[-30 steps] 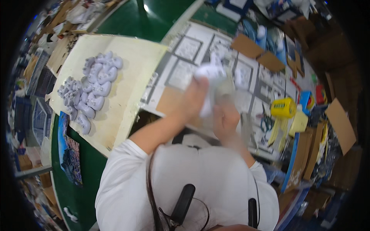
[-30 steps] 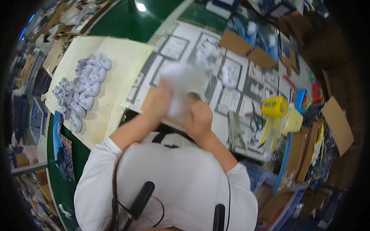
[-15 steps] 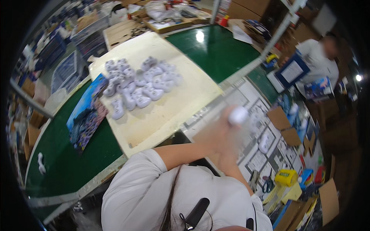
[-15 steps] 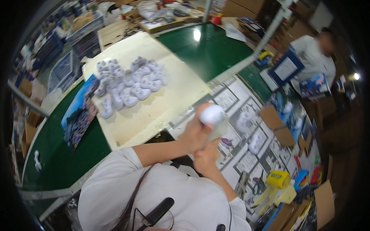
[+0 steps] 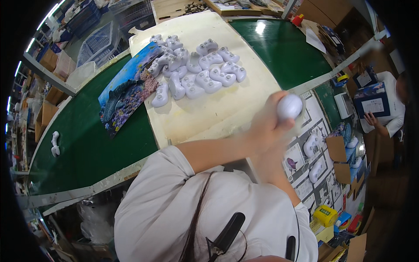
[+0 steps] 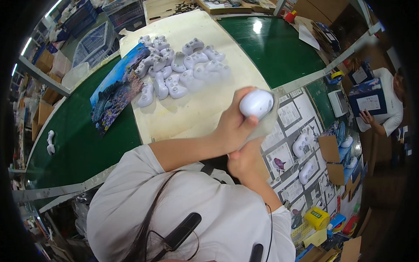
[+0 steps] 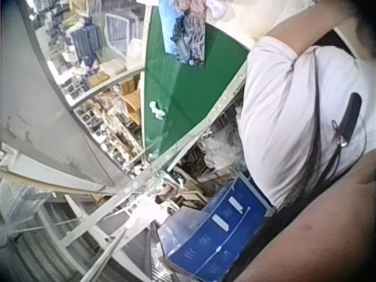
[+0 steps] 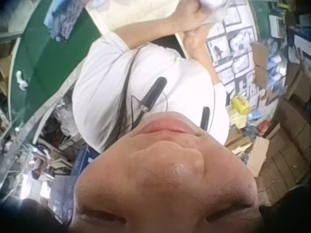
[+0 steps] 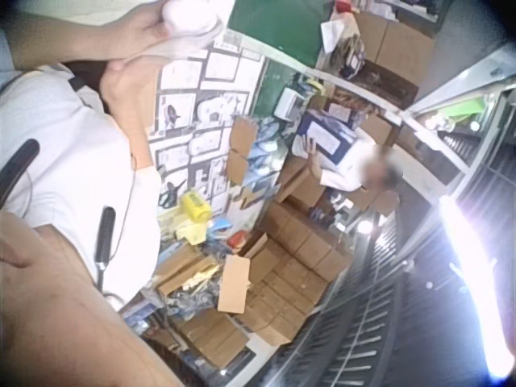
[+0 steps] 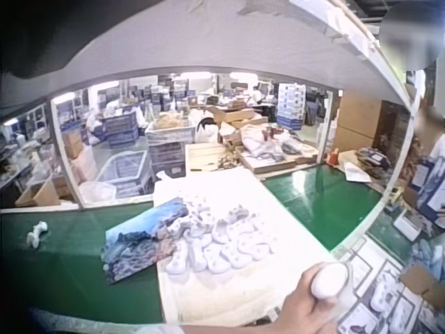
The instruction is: The person wipes white game controllers with a cloth, then places them into blue retail boxes. They fold the cardboard flaps and seal the boxes with tape. The finished packages are placed into a larger shipping carton.
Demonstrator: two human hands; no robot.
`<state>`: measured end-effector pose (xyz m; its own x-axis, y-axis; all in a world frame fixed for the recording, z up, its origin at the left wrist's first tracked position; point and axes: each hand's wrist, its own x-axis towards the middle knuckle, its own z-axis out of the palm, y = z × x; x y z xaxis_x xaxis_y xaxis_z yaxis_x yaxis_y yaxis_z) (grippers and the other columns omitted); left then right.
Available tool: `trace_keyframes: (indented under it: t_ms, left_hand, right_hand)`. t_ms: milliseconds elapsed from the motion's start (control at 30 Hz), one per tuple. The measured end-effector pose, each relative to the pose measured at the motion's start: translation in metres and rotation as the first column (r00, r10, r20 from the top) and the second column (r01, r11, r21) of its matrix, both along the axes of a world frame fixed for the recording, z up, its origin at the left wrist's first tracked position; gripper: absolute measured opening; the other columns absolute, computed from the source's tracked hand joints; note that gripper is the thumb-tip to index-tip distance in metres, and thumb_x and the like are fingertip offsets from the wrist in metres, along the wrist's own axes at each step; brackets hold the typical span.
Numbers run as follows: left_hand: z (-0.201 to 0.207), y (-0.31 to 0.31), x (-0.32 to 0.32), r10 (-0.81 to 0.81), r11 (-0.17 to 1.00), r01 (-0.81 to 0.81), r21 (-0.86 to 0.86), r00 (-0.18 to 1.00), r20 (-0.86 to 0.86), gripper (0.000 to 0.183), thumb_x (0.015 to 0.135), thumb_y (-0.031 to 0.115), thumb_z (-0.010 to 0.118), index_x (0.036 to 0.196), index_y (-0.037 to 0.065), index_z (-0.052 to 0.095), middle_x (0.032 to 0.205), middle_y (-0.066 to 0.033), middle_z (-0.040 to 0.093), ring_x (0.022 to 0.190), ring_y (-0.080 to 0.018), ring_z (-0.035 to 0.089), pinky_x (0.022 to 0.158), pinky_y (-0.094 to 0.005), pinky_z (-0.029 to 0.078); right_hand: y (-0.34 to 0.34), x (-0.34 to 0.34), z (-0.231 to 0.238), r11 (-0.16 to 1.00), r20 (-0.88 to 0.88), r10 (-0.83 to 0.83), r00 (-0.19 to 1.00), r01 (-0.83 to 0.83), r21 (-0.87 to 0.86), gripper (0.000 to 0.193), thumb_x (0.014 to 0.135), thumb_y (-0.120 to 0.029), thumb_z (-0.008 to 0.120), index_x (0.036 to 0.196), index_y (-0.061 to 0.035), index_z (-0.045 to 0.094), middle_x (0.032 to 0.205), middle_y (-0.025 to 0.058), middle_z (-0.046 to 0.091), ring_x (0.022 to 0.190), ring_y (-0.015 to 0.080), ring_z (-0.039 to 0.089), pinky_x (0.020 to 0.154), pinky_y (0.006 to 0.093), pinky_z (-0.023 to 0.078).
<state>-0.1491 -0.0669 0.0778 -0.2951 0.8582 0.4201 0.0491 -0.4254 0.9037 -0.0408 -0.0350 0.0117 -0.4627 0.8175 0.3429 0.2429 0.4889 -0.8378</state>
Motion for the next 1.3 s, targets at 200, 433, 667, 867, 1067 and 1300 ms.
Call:
trace_keyframes:
  t_ms: [200,433,667,867,1067,1300]
  left_hand:
    - [-0.005,0.008,-0.027,-0.071,0.977,0.112,-0.181,0.973,0.219,0.053,0.084,0.043,0.048,0.117,0.004,0.034,0.105,-0.0133,0.046,0.096,-0.0253,0.048,0.083,-0.0343,0.038]
    - [-0.042,0.012,-0.022,-0.105,0.985,0.143,-0.095,0.941,0.323,0.054,0.088,0.047,0.033,0.119,0.003,0.036,0.112,-0.0097,0.047,0.102,-0.0208,0.046,0.088,-0.0324,0.037]
    - [-0.031,0.017,-0.024,-0.302,0.856,0.516,0.0,0.501,0.811,0.069,0.082,0.061,0.022,0.119,0.005,0.039,0.108,-0.0082,0.052,0.095,-0.0204,0.053,0.079,-0.0339,0.046]
    - [-0.028,0.024,-0.019,-0.434,0.792,0.607,0.061,0.49,0.756,0.074,0.08,0.064,0.02,0.116,0.004,0.042,0.102,-0.0064,0.054,0.091,-0.0167,0.054,0.077,-0.0313,0.046]
    - [-0.028,0.034,-0.003,-0.379,0.841,0.541,0.033,0.543,0.75,0.073,0.082,0.062,0.019,0.116,0.002,0.043,0.107,-0.008,0.053,0.095,-0.0179,0.053,0.085,-0.0297,0.042]
    - [-0.034,0.047,0.019,-0.226,0.938,0.343,-0.054,0.722,0.654,0.067,0.086,0.057,0.021,0.11,0.0,0.046,0.1,-0.0094,0.055,0.088,-0.0165,0.055,0.079,-0.029,0.044]
  right_hand:
    - [-0.023,-0.051,0.007,0.874,-0.096,-0.215,0.972,0.236,0.425,0.056,0.086,-0.045,0.034,0.112,0.0047,0.038,0.106,0.02,0.046,0.097,0.0324,0.047,0.084,0.0395,0.036]
    - [-0.021,-0.004,0.013,0.972,0.156,-0.047,0.987,0.009,0.233,0.043,0.089,-0.03,0.037,0.11,0.0065,0.04,0.111,0.0216,0.045,0.106,0.0297,0.043,0.092,0.0362,0.031]
    - [0.008,0.019,0.032,0.878,-0.851,-0.286,0.44,-0.236,-0.417,0.035,0.093,-0.02,0.033,0.114,0.007,0.04,0.115,0.0145,0.049,0.107,0.0199,0.046,0.094,0.0337,0.034]
    - [0.001,0.035,0.033,0.937,-0.806,-0.105,0.582,-0.213,-0.276,0.041,0.092,-0.024,0.033,0.116,0.009,0.039,0.115,0.0168,0.048,0.107,0.0247,0.046,0.094,0.0357,0.033]
    - [-0.003,0.01,0.064,0.937,0.137,-0.029,0.99,-0.021,0.35,0.032,0.075,-0.013,0.054,0.102,0.0042,0.052,0.103,0.023,0.051,0.104,0.0431,0.044,0.094,0.0427,0.034]
    - [0.006,0.012,0.064,0.988,0.105,-0.133,0.985,0.125,0.086,0.044,0.081,-0.02,0.056,0.116,0.0044,0.045,0.115,0.0203,0.049,0.109,0.0337,0.047,0.091,0.0354,0.036]
